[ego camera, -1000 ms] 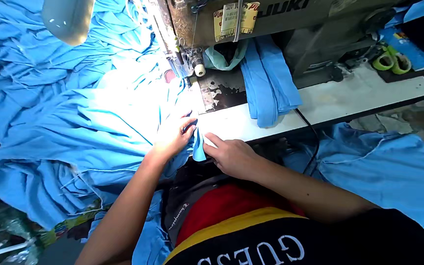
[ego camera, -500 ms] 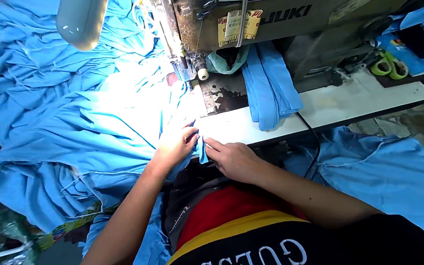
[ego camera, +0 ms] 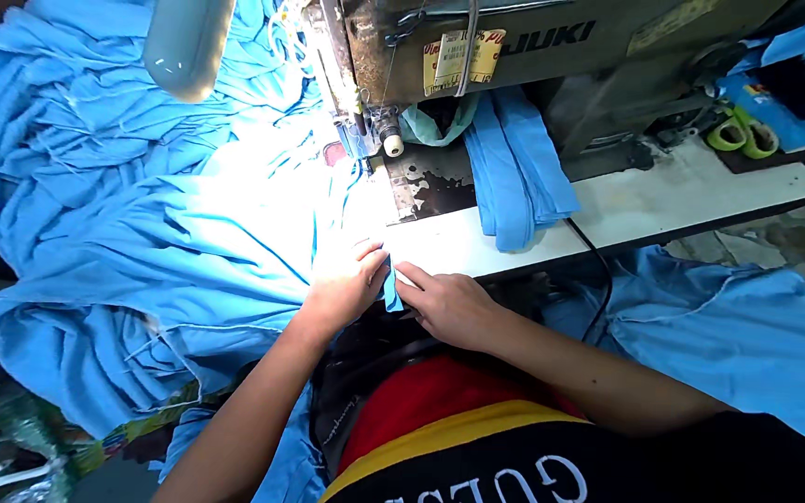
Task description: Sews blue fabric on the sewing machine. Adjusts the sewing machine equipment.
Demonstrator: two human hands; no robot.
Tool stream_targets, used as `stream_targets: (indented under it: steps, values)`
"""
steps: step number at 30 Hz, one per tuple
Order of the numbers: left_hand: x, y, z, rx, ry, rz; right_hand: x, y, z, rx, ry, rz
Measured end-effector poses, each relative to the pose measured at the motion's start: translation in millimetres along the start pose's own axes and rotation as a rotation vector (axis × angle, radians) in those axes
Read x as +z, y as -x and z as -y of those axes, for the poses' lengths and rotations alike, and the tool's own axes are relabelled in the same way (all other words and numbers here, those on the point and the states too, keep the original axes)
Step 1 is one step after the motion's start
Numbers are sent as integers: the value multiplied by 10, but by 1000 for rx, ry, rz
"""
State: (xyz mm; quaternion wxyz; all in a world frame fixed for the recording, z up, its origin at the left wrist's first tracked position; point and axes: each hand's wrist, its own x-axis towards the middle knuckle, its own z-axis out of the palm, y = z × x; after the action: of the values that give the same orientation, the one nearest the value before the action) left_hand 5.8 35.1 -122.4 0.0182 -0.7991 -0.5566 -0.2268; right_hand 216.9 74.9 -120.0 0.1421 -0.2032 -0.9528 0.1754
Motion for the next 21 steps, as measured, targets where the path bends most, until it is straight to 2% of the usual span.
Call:
stream_targets:
  steps: [4, 10, 18, 21]
  values:
    - [33, 43, -4, -48, 59, 13, 2, -6, -26, -11, -1, -6]
    - [135, 75, 30, 10, 29, -104, -35, -18, -2, 33, 9, 58]
    - [147, 87, 18, -30, 70, -108, -36, -14, 18, 46, 11, 43]
    - [94, 97, -18, -52, 97, -32, 3, 20, 16, 28, 17, 16]
